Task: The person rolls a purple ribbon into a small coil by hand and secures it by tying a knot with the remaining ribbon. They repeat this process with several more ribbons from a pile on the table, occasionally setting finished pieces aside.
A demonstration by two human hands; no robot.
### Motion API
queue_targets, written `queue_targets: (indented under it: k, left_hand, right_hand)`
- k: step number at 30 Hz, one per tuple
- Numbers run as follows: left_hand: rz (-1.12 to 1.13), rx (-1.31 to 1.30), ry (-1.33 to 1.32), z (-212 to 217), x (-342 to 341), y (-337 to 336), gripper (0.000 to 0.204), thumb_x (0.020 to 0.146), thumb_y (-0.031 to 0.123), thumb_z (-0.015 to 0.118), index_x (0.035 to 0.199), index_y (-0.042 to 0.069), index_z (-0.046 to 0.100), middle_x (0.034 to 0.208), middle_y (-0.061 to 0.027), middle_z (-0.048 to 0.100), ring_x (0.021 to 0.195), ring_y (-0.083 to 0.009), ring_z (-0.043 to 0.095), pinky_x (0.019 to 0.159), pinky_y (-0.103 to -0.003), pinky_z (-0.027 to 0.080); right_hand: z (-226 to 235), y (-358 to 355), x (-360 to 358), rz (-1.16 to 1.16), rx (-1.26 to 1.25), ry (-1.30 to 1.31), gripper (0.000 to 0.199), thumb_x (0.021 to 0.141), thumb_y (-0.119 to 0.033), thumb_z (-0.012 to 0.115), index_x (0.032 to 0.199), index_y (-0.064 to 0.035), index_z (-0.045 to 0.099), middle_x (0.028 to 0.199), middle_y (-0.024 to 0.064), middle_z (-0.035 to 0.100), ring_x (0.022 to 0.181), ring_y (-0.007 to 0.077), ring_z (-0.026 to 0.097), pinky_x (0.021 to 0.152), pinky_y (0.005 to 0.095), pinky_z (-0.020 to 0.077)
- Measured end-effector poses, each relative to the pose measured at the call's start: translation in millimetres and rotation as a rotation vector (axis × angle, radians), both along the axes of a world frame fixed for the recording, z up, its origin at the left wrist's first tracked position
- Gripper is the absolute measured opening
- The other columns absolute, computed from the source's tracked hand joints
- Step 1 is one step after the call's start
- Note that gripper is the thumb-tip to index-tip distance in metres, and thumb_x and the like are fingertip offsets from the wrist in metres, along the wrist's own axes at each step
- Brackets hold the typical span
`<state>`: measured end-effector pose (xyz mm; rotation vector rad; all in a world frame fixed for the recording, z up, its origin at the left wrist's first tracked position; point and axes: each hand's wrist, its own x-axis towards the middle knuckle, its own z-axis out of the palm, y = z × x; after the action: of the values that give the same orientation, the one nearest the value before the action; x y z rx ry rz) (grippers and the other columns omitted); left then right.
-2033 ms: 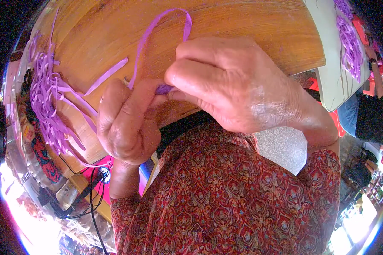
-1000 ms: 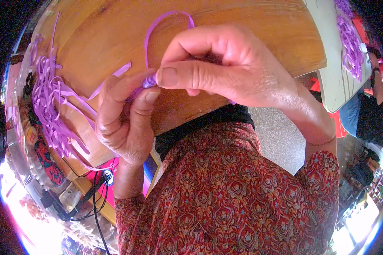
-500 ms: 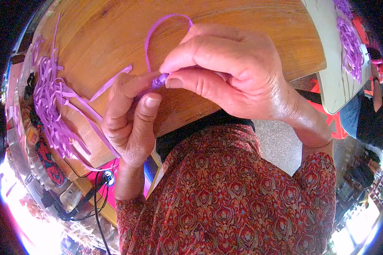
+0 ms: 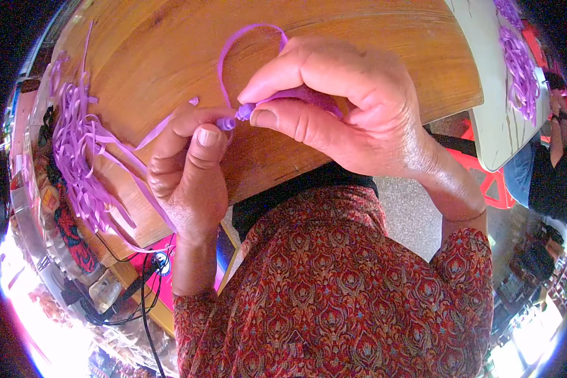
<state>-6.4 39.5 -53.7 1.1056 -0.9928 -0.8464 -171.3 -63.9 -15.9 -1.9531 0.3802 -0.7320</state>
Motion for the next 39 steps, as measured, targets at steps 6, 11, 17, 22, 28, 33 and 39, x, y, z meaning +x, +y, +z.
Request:
queue_targets:
  k: [6, 11, 17, 22, 28, 33, 39]
  left_hand:
    - [-0.013, 0.023, 0.109, -0.3, -1.6, -1.3, 0.009, 0.085, 0.002, 0.062, 0.093, 0.002, 0.067, 0.077, 0.0012, 0.054, 0.069, -0.0053, 0.044, 0.062, -0.018, 0.035]
    - [0.031, -0.062, 0.109, 3.5, -8.9, -3.4, 0.013, 0.084, 0.004, 0.064, 0.097, 0.002, 0.065, 0.079, 0.0003, 0.055, 0.071, -0.0071, 0.046, 0.064, -0.020, 0.038]
    - [0.019, -0.008, 0.126, 8.8, -7.2, 4.9, 0.014, 0.082, 0.003, 0.066, 0.096, 0.001, 0.064, 0.080, 0.0002, 0.052, 0.072, -0.0072, 0.046, 0.065, -0.020, 0.038]
    - [0.032, -0.093, 0.080, 9.1, -0.1, 11.9, 0.011, 0.083, 0.001, 0.064, 0.094, 0.002, 0.064, 0.075, 0.0014, 0.047, 0.067, -0.0065, 0.042, 0.060, -0.021, 0.034]
    - [-0.010, -0.230, 0.061, 50.2, -1.1, 23.5, 0.013, 0.085, 0.001, 0.061, 0.097, 0.000, 0.065, 0.081, -0.0022, 0.049, 0.074, -0.0095, 0.046, 0.069, -0.021, 0.037]
    - [0.017, -0.495, -0.109, 78.9, 15.2, 26.6, 0.014, 0.087, 0.006, 0.059, 0.100, 0.001, 0.063, 0.095, -0.0077, 0.051, 0.089, -0.0168, 0.051, 0.081, -0.029, 0.042]
    - [-0.051, -0.467, 0.779, 78.5, 51.1, 28.6, 0.020, 0.093, 0.017, 0.050, 0.107, 0.003, 0.054, 0.105, -0.0112, 0.056, 0.100, -0.0276, 0.057, 0.091, -0.044, 0.046]
  right_hand:
    - [-3.7, -3.7, 4.4, -0.021, 0.058, -0.021, 0.018, 0.081, 0.008, 0.061, 0.097, 0.0014, 0.062, 0.087, 0.0086, 0.058, 0.062, 0.0078, 0.052, 0.051, 0.0196, 0.0385]
    - [-5.8, -3.7, 19.8, -0.091, -0.339, -0.106, 0.025, 0.077, 0.008, 0.064, 0.100, 0.0008, 0.064, 0.084, 0.0099, 0.060, 0.070, 0.0167, 0.059, 0.058, 0.0244, 0.0441]
    - [5.4, 6.6, 22.2, -0.095, -0.430, -0.003, 0.029, 0.077, 0.008, 0.063, 0.103, -0.0026, 0.066, 0.083, 0.0081, 0.059, 0.070, 0.0182, 0.057, 0.059, 0.0255, 0.0438]
    - [14.8, 13.3, 22.4, -0.041, -0.365, 0.055, 0.028, 0.078, 0.002, 0.063, 0.106, -0.0031, 0.065, 0.087, 0.0073, 0.057, 0.076, 0.0170, 0.055, 0.064, 0.0259, 0.0433]
    - [18.5, 15.6, 44.1, 0.061, 0.036, -0.148, 0.052, 0.085, -0.021, 0.063, 0.129, 0.0004, 0.047, 0.115, 0.0132, 0.056, 0.105, 0.0201, 0.053, 0.086, 0.0310, 0.0424]
    - [7.2, 39.6, 51.0, 0.210, 0.386, -0.098, 0.059, 0.089, -0.026, 0.060, 0.137, -0.0031, 0.036, 0.108, 0.0089, 0.059, 0.101, 0.0148, 0.055, 0.082, 0.0275, 0.0440]
    - [9.5, 40.9, 41.5, 0.153, 0.465, 0.082, 0.028, 0.091, -0.010, 0.055, 0.118, -0.0027, 0.057, 0.067, -0.0044, 0.049, 0.055, 0.0045, 0.045, 0.051, 0.0177, 0.0356]
